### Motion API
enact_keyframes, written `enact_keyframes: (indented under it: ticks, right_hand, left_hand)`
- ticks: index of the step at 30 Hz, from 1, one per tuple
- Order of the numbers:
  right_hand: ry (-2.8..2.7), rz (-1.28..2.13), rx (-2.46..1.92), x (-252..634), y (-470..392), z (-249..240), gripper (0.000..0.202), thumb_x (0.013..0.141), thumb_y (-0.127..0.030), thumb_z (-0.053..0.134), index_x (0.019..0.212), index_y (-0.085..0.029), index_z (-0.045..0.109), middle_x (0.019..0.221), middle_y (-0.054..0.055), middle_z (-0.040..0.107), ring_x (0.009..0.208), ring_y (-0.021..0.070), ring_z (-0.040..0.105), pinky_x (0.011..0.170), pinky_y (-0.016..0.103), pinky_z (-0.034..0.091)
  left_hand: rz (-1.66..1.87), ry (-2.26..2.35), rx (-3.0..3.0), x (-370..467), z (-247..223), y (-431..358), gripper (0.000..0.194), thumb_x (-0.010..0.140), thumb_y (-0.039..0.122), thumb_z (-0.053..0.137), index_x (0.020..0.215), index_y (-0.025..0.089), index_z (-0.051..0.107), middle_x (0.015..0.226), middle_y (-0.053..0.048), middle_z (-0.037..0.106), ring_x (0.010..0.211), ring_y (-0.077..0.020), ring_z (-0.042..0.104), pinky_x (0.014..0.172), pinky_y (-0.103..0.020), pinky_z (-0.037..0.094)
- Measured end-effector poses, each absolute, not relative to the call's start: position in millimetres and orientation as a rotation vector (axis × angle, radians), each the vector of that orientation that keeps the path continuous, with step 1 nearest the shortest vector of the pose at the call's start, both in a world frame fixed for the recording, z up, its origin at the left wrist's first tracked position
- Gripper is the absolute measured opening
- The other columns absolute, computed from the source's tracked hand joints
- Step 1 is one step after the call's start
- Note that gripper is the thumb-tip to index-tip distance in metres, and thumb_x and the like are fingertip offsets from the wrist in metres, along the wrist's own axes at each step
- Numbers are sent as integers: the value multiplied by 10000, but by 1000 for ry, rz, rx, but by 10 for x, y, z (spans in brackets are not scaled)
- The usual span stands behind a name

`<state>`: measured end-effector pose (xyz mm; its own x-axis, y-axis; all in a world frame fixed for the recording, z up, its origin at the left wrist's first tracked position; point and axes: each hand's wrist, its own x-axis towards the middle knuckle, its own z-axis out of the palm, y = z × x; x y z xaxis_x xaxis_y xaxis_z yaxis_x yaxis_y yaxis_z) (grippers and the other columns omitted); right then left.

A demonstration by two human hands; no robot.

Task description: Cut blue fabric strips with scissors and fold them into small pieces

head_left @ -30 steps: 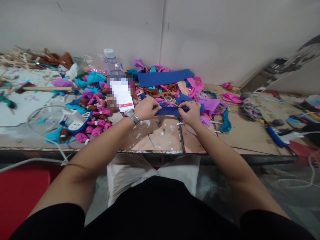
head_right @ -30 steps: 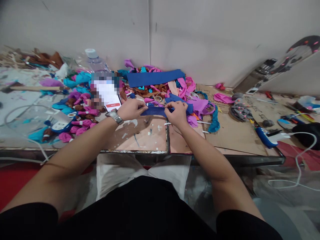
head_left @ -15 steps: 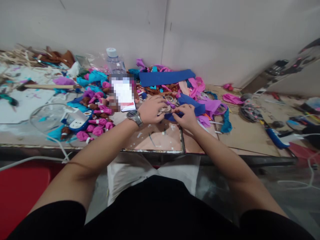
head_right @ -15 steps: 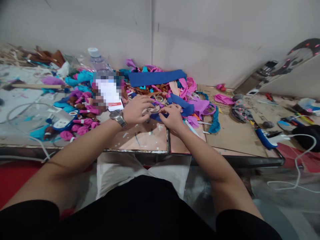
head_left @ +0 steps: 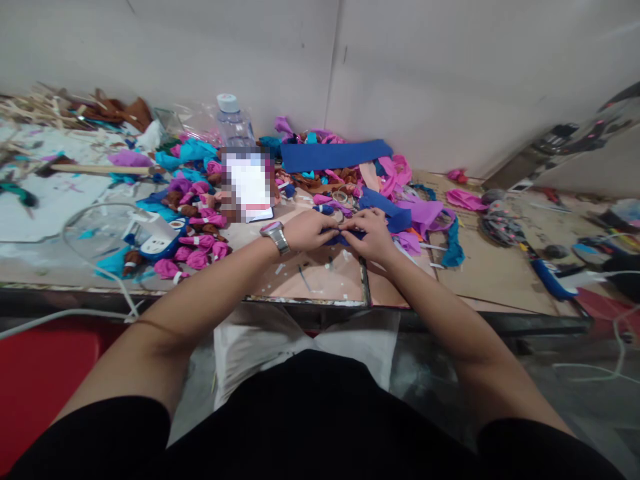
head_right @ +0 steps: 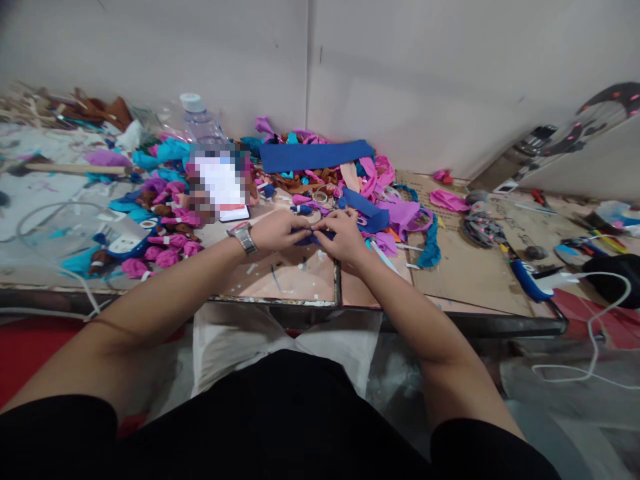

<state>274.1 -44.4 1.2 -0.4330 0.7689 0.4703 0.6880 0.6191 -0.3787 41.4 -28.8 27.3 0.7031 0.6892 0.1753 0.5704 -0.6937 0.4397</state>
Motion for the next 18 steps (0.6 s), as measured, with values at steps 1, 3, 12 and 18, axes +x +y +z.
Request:
enact_keyframes:
  ticks: [1, 3, 12, 18]
  right_hand:
    - [-2230, 171, -1140, 2739, -448, 24, 133, 923, -318, 696, 975, -258, 803, 985, 56, 793, 1053, 281, 664, 1085, 525, 308]
    - [-2225, 172, -1150, 2734, -455, 49, 136, 924, -319, 690, 972, -264, 805, 979, 55, 798, 1043, 281, 664, 1073, 521, 317]
    - [-2208, 171, -1144, 2725, -457, 33, 154, 931, -327, 685, 990, -282, 819, 1000, 45, 813, 1045, 277, 663, 1098, 530, 304]
    - [-2262, 188, -1040, 2740, -452, 38, 188, 958, -322, 651, 1023, -289, 824, 1029, 37, 840, 1042, 268, 685, 1101, 528, 301]
  left_hand:
    - [481, 962, 2525, 411, 275, -284, 391, 1011, 439, 492, 913, 173, 761, 742, -55, 696, 630, -161, 530, 647, -311, 310]
    - [493, 930, 2453, 406, 275, -269, 395, 1006, 447, 494, 897, 167, 751, 745, -47, 691, 640, -157, 524, 651, -304, 312]
    - [448, 890, 2206, 365, 246, -141, 376, 922, 471, 580, 778, 149, 711, 633, 15, 544, 598, -117, 403, 617, -286, 289]
    - [320, 876, 1842, 330, 223, -126, 362, 879, 456, 635, 998, 153, 792, 837, -47, 772, 653, -146, 620, 635, -260, 437]
